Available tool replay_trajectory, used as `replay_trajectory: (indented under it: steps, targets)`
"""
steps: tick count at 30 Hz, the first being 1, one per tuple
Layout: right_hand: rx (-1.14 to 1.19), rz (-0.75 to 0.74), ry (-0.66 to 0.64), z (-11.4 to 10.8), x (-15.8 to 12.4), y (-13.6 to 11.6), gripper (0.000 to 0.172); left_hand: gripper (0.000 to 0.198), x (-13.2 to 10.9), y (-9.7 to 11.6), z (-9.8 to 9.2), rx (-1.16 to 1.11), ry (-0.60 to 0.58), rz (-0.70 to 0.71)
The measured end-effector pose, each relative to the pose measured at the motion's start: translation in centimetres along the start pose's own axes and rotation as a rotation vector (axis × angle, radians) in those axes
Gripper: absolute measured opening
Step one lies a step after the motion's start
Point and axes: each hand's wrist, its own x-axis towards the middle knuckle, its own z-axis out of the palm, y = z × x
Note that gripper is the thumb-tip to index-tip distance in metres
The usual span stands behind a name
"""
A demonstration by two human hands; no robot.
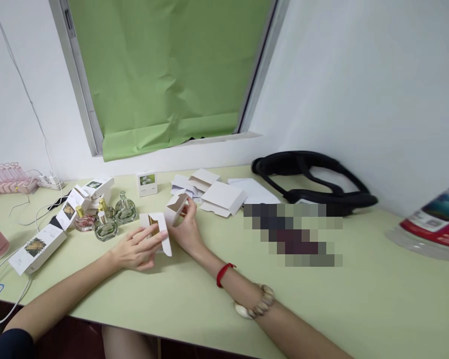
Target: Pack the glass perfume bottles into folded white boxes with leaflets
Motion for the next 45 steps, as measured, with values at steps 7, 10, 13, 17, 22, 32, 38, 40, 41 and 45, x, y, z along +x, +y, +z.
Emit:
replay_trajectory:
  steps: [7,10,13,17,22,32,38,40,41,45]
  targets:
    - [0.005,0.038,0.176,-1.6,1.9,0.4,0.097,0.058,2.0,1.3,-1.8,-0.106,-0.13,0.018]
    - [-0.038,0.112,0.252,-2.2,2.6,1.0,0.107,0.059,2.0,1.7,-2.0,-0.11,-0.171,-0.004]
    - [-0.023,0.18,0.261,-2.7,3.1,1.6,0.111,0.06,0.4,2.1,-2.8,-0.033,-0.13,-0.046]
    - [-0.005,0.207,0.272,-3.0,3.5,1.7,0.112,0.056,-4.4,2.4,-4.6,0.071,-0.001,-0.22]
    - [0.021,0.187,0.287,-2.6,3.6,1.3,0.11,0.07,-11.7,-0.2,-8.2,0.056,-0.23,-0.934]
    - [0.042,0.182,0.269,-2.0,3.6,0.8,0.117,0.098,-18.5,-4.7,-11.9,-0.013,-0.762,-1.445]
    - [0.05,0.135,0.236,-1.7,3.6,0.4,0.105,0.096,-17.7,-6.5,-12.7,0.039,-0.502,-1.469]
    - [0.06,0.129,0.235,-1.7,3.6,0.4,0.105,0.094,-16.8,-8.0,-13.2,0.043,-0.345,-1.464]
    - [0.063,0.129,0.23,-1.7,3.6,0.4,0.106,0.092,-16.3,-8.7,-13.4,0.008,-0.266,-1.459]
    - [0.056,0.167,0.202,-1.7,3.6,0.2,0.109,0.093,-14.5,-11.7,-13.6,-0.473,-0.01,-1.474]
